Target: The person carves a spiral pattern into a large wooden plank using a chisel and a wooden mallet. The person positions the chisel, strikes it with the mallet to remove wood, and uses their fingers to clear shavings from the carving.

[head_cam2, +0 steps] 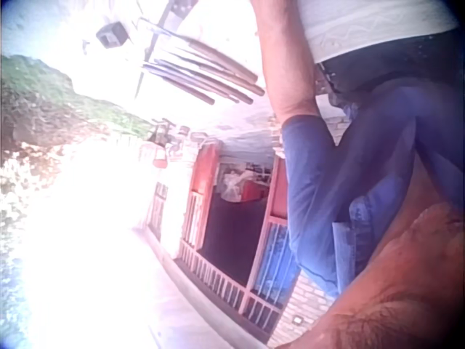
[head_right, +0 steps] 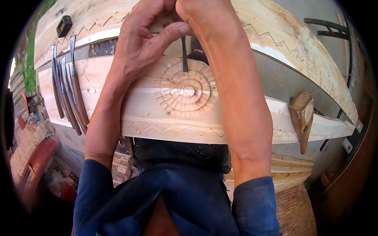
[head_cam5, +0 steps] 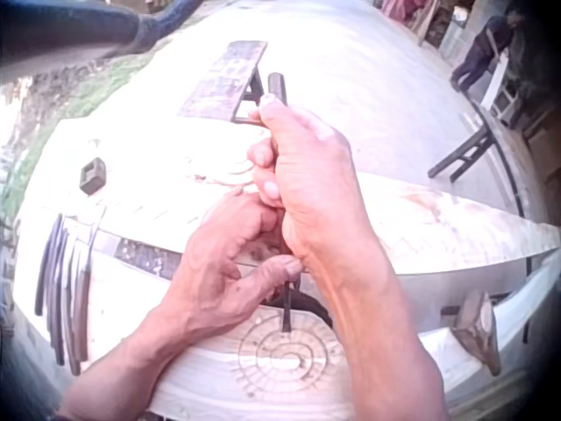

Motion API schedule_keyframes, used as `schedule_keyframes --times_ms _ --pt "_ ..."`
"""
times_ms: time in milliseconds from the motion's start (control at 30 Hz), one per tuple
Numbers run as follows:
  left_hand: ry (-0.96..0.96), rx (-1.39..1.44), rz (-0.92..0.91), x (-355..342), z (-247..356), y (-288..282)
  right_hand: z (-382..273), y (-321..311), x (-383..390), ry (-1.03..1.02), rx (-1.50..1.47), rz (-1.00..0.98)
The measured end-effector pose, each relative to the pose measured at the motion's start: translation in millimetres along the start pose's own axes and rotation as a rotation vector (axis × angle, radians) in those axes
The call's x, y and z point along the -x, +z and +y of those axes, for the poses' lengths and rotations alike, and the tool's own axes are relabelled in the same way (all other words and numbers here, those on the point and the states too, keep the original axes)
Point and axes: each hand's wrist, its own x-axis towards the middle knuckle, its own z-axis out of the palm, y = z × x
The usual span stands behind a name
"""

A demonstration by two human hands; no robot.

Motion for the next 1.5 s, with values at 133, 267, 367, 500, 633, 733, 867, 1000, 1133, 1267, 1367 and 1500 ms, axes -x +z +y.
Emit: schedule_keyframes --times_ms 133,267,367,500,633,733,867,1000,1133,1267,1367,1500 --pt "-0.034 -0.056 -0.042 -2.3 9.4 -4.2 2.0 1.4 -5.9 0.075 0.076 0.108" --pt "0.000 -0.090 -0.036 -4.3 9.1 -1.1 13.2 -12.3 -11.0 0.006 0.045 0.030" --pt "0.018 -0.077 -0.025 -0.1 -0.5 -2.8 18.7 -10.2 -11.5 0.025 0.036 0.021" --pt "0.017 -0.078 -0.025 0.8 -1.3 -0.7 17.5 -11.4 -12.8 0.055 0.047 0.037" --pt "0.032 -0.065 0.002 -1.0 1.0 0.5 16.9 -11.2 -11.9 0.109 0.047 0.074" --pt "-0.054 -0.112 -0.039 -2.2 8.7 -1.3 17.4 -10.5 -11.8 0.099 0.041 0.073" --pt "-0.021 -0.114 -0.035 -2.1 6.6 -1.3 19.3 -12.6 -11.6 0.075 0.055 0.073" --pt "-0.034 -0.115 -0.051 -0.8 4.7 -3.7 15.1 -6.4 -7.5 0.140 0.029 0.128" --pt "-0.021 -0.128 -0.038 -2.7 5.7 -1.1 22.3 -13.9 -12.4 0.163 -0.009 0.120" --pt "-0.007 -0.139 -0.093 -3.6 6.0 -3.0 18.8 -12.0 -7.7 0.141 0.003 0.145" --pt "-0.053 -0.152 -0.091 -1.1 11.8 -7.2 26.9 -12.8 -6.2 0.098 -0.010 0.072" --pt "-0.032 -0.228 -0.022 -2.7 7.9 -4.7 18.0 -16.5 -11.0 0.118 -0.004 0.052"
